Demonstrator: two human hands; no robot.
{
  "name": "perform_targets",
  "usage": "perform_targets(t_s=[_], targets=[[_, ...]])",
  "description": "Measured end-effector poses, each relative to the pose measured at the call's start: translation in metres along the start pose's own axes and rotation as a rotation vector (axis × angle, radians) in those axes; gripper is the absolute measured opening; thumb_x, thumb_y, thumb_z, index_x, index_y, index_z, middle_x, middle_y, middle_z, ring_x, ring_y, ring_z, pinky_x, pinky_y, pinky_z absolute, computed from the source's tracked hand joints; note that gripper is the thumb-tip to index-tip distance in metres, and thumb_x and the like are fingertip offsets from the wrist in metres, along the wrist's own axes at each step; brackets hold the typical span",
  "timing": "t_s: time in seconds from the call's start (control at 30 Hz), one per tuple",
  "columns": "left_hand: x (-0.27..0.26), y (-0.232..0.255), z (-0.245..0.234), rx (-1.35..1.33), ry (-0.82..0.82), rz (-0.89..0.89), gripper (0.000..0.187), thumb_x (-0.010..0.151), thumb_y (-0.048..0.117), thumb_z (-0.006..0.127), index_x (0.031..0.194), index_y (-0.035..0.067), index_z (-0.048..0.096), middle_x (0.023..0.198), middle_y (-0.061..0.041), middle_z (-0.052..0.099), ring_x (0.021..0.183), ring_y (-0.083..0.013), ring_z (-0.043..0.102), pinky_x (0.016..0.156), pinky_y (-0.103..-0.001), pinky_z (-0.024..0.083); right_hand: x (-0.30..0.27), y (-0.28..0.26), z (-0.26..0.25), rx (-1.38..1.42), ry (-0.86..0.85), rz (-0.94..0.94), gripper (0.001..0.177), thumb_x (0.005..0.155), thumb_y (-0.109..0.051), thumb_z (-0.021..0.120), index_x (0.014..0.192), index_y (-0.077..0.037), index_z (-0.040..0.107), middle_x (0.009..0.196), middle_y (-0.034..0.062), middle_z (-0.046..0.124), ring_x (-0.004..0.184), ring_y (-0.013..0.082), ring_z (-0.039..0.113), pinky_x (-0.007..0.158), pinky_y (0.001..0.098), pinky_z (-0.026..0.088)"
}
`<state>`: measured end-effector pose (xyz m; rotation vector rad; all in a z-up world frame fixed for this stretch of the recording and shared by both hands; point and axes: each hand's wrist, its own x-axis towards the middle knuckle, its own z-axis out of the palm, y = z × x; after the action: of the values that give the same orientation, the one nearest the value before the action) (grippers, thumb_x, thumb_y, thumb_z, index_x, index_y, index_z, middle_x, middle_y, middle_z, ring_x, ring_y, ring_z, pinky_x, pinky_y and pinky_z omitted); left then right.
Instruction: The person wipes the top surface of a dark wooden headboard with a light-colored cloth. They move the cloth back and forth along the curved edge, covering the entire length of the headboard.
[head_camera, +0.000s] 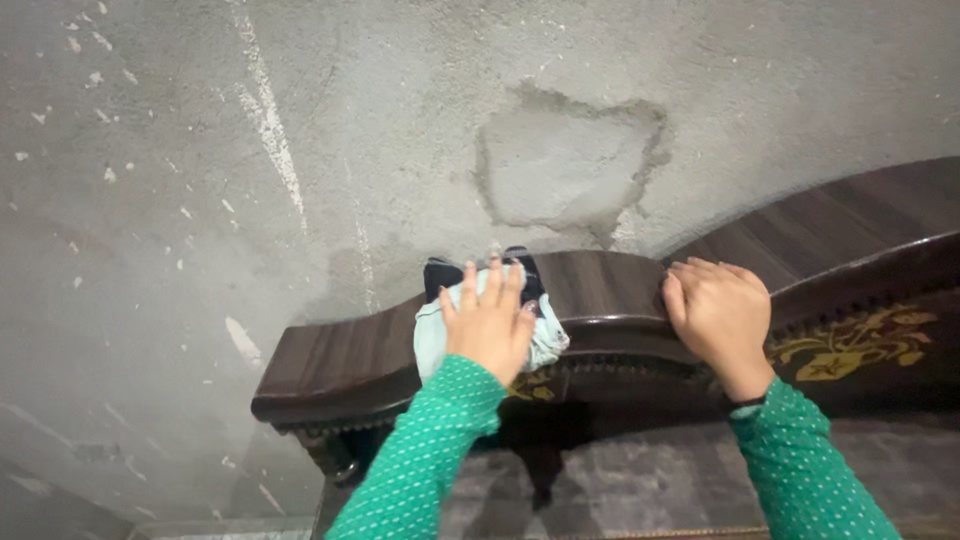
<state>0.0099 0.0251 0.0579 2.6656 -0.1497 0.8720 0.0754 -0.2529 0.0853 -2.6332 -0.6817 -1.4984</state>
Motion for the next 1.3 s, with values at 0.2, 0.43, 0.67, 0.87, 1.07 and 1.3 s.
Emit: perform_targets(t_s=[0.2, 0.43, 0.67, 0.87, 1.07, 1.3], targets=[[0.027, -0.025, 0.017, -0.096, -0.123, 0.005, 0.055, 0.096, 0.035, 0.05, 0.15, 0.023, 0.048, 0.162, -0.008, 0.038, 0.147, -0.0357, 0.033, 0.113, -0.069, 0.022, 0.003, -0.001, 0.0, 0.024, 0.007, 0.014, 0.026, 0.1, -0.026, 0.059, 0.095, -0.011, 0.079, 0.104, 0.0042, 0.079, 0.106, 0.0187, 0.073, 0.098, 0.0374, 0.054], [0.012, -0.178, 0.07, -0.127, -0.226, -0.233, 0.07, 0.092, 0.019, 0.047, 0.16, 0.026, 0.035, 0.165, -0.002, 0.037, 0.149, -0.0237, 0.039, 0.121, -0.056, 0.031, -0.003, 0.003, 0.004, -0.006, -0.001, -0.022, 0.026, 0.102, -0.027, 0.059, 0.099, -0.011, 0.08, 0.106, 0.0052, 0.078, 0.108, 0.0186, 0.073, 0.1, 0.0378, 0.054], [-0.043, -0.263, 0.046, 0.236, -0.301, -0.544, 0.067, 0.093, 0.033, 0.044, 0.16, 0.032, 0.031, 0.169, 0.004, 0.028, 0.154, -0.0203, 0.026, 0.121, -0.068, 0.015, -0.003, 0.001, 0.003, -0.017, 0.019, -0.024, 0.025, 0.102, -0.026, 0.059, 0.098, -0.012, 0.08, 0.105, 0.004, 0.078, 0.107, 0.0179, 0.073, 0.097, 0.038, 0.054], [0.008, -0.144, 0.037, -0.025, -0.367, -0.616, 0.074, 0.097, 0.058, 0.039, 0.16, 0.021, 0.025, 0.169, -0.007, 0.019, 0.154, -0.0285, 0.017, 0.118, -0.065, 0.013, -0.002, 0.001, 0.004, 0.021, 0.043, -0.016, 0.025, 0.101, -0.026, 0.06, 0.095, -0.011, 0.079, 0.102, 0.0039, 0.079, 0.106, 0.0179, 0.073, 0.097, 0.0388, 0.054], [0.019, 0.015, -0.005, 0.053, -0.191, -0.117, 0.098, 0.081, 0.069, 0.063, 0.147, -0.001, 0.041, 0.156, -0.023, 0.036, 0.145, -0.0373, 0.03, 0.116, -0.056, 0.019, -0.004, 0.002, 0.003, 0.001, 0.022, -0.034, 0.025, 0.102, -0.025, 0.06, 0.097, -0.011, 0.079, 0.104, 0.0042, 0.079, 0.109, 0.0181, 0.074, 0.099, 0.0384, 0.054], [0.003, -0.026, -0.01, -0.159, -0.025, 0.078, 0.082, 0.079, 0.053, 0.071, 0.149, 0.017, 0.051, 0.16, -0.015, 0.044, 0.147, -0.0367, 0.039, 0.116, -0.057, 0.028, -0.006, 0.004, 0.004, -0.025, -0.02, -0.022, 0.026, 0.105, -0.026, 0.058, 0.103, -0.011, 0.08, 0.106, 0.0065, 0.078, 0.107, 0.0187, 0.074, 0.103, 0.0368, 0.054]])
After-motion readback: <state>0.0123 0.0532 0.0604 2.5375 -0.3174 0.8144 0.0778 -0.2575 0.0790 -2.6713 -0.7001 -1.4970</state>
